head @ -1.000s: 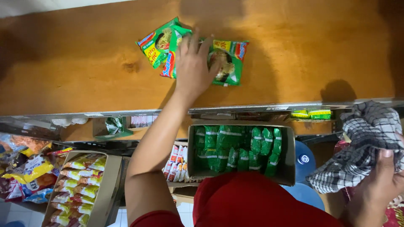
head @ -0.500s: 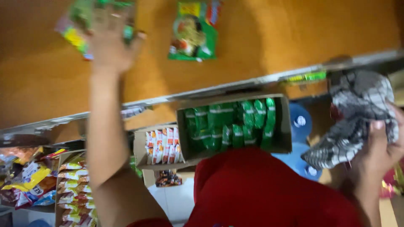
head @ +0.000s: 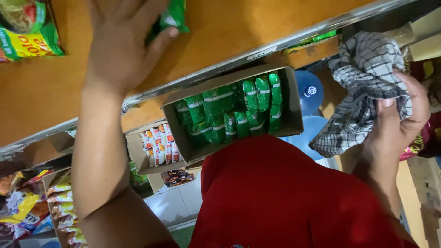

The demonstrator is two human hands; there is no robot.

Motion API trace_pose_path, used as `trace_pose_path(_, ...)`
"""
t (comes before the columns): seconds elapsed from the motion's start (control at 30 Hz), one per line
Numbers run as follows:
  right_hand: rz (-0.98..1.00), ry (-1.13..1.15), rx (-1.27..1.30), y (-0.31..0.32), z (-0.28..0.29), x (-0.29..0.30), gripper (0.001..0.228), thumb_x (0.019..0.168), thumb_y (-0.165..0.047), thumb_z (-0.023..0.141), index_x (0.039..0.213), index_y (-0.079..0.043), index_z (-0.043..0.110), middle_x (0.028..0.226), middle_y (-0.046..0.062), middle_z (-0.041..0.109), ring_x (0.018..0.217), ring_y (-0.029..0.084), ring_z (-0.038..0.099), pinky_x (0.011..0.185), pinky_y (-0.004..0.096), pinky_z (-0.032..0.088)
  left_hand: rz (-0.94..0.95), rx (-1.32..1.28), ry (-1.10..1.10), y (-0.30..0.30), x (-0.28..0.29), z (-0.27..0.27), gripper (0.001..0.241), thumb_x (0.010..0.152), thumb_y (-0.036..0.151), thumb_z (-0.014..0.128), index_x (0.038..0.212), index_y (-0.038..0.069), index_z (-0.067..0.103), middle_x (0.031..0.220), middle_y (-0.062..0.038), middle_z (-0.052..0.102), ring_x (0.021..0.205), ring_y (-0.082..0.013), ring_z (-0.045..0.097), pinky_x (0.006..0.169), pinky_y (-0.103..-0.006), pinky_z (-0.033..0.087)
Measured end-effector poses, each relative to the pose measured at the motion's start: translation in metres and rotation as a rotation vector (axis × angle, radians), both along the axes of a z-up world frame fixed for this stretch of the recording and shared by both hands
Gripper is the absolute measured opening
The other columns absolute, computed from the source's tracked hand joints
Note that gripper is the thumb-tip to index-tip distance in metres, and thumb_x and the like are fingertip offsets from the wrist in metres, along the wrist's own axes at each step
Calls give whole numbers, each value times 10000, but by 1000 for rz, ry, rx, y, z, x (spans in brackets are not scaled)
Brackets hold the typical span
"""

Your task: Taking instant noodle packets from a cardboard box, wiping them with a cloth, and organizing them on a shelf.

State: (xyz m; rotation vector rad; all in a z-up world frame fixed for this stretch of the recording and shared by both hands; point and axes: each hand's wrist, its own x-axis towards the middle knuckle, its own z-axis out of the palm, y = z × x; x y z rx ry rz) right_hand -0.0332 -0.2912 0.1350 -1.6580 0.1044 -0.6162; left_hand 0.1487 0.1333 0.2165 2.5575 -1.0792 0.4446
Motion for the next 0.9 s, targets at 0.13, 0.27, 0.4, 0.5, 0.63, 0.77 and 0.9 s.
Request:
trace_pose_path(0.13,-9,-14,26,-8,-2,-3,309,1118,-162,677,1365,10,607,1294,64,656,1095,109,595,1028,246,464,111,-23,147,12,-2,1,311,1145,225,659,1431,116,603,1456,-121,599,1355,-388,510,1217,-691,196)
trace_pose_path(0.27,-13,6,39,-11,-5,-6,339,1094,-174,674,1378,0,608,1267,55,664,1116,112,622,1022,246,471,124,-44,-71,9,-32,3,316,989,29,678,1302,52,635,1340,-168,621,1289,-417,557,1103,-580,291)
trace_pose_path(0.4,-54,54,38,-13,-17,-10,328,1094,-149,678,1374,9,617,1238,53,668,1084,102,609,1006,236,468,-258,-523,753,-60,-91,-1,187,940,172,770,1101,90,722,1091,-94,762,1032,-276,756,906,-363,587)
trace_pose_path(0.5,-30,98,-17,-2,-11,-9,316,1069,-120,677,1352,13,629,1244,52,667,1051,90,597,981,226,466,-16,13,1061,-112,-95,-107,676,982,630,497,1269,34,637,948,-222,745,941,-363,725,888,-455,547)
trace_pose_path(0.63,88,82,-63,-6,-24,-16,302,1058,-113,674,1332,7,630,1272,60,683,1098,95,630,1013,231,490,396,180,1211,-150,-63,-202,993,962,664,378,1628,-44,174,897,-271,740,888,-430,747,809,-517,606)
trace_pose_path(0.77,132,126,-158,-4,-19,-21,308,1061,-111,663,1340,14,631,1297,89,690,1191,125,637,1100,268,483,362,-184,1114,-166,-68,-339,904,996,634,527,1473,-98,297,1054,-325,681,971,-466,690,859,-510,557)
trace_pose_path(0.9,119,163,-175,-13,-26,-23,287,1093,-99,665,1350,25,631,1291,96,687,1172,117,631,1082,256,476,166,-616,905,-156,-80,-409,575,1095,468,548,1342,-50,512,1072,-275,729,982,-468,704,832,-513,551)
